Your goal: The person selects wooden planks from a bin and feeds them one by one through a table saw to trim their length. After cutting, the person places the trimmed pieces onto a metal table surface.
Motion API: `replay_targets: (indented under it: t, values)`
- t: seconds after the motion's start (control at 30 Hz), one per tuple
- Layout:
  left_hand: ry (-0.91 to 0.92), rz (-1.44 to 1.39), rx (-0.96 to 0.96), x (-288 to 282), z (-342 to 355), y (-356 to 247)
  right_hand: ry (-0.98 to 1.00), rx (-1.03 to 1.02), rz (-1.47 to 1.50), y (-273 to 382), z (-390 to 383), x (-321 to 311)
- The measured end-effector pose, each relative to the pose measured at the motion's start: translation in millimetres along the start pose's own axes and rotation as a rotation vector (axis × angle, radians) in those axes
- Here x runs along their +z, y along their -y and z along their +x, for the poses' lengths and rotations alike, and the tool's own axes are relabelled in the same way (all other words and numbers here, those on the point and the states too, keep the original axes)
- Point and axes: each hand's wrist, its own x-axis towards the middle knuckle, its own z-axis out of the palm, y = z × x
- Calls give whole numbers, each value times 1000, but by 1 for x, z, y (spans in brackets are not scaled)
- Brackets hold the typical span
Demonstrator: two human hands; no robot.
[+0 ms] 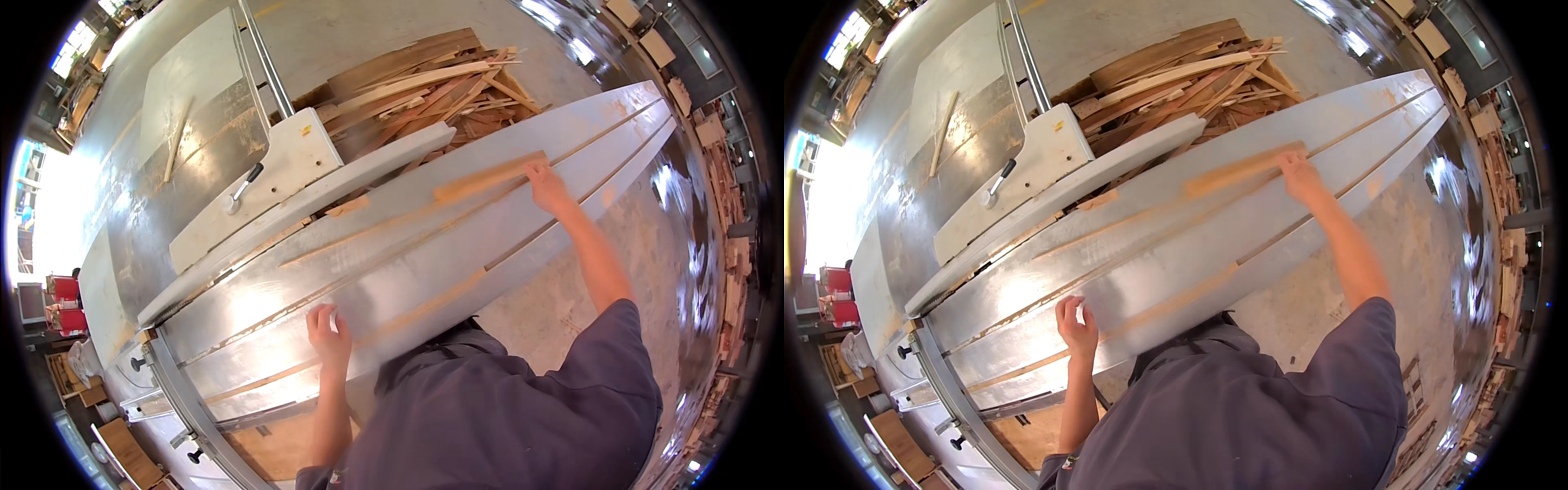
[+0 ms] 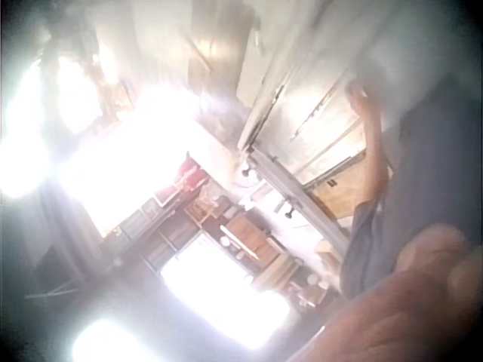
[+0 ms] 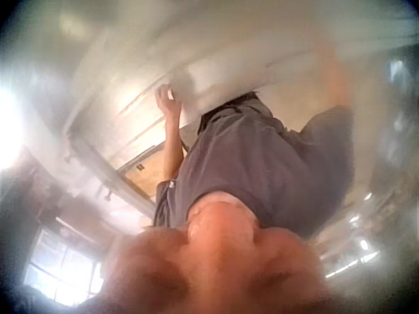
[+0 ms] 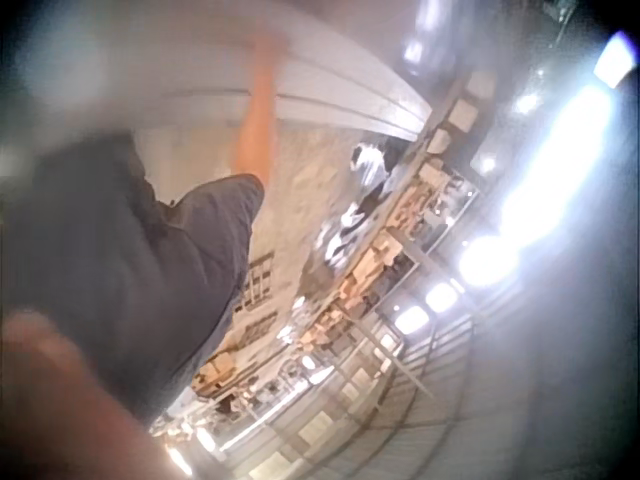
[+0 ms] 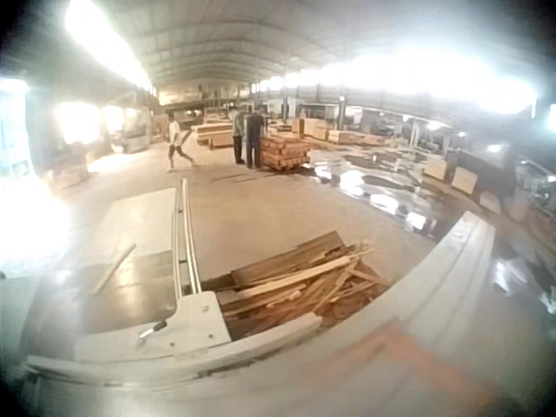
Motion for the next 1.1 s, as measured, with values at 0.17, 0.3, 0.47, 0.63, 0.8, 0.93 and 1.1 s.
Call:
replay_targets:
  t: [0.17, 0.3, 0.47, 0.63, 0.8, 0.93, 1.1]
  values:
    - [21, 96, -7, -8, -34, -7, -61, -157, -109, -3, 0, 25]
    - [23, 162, 2, 5, -25, -28, -172, -250, -109, -14, 29, 43]
    - [8, 174, 90, 51, 1, -85, -135, -454, -194, -43, 62, 54]
    - [-38, 362, 101, 123, 38, -157, -338, -663, 121, -43, 68, 54]
    - [149, 469, 90, 191, 87, -210, -435, -849, 318, -42, 43, 22]
    - [367, 417, -30, 226, 82, -193, -366, -842, 419, -69, 47, 19]
    - [254, 303, -76, 246, 94, -204, -238, -775, 300, -116, 86, 36]
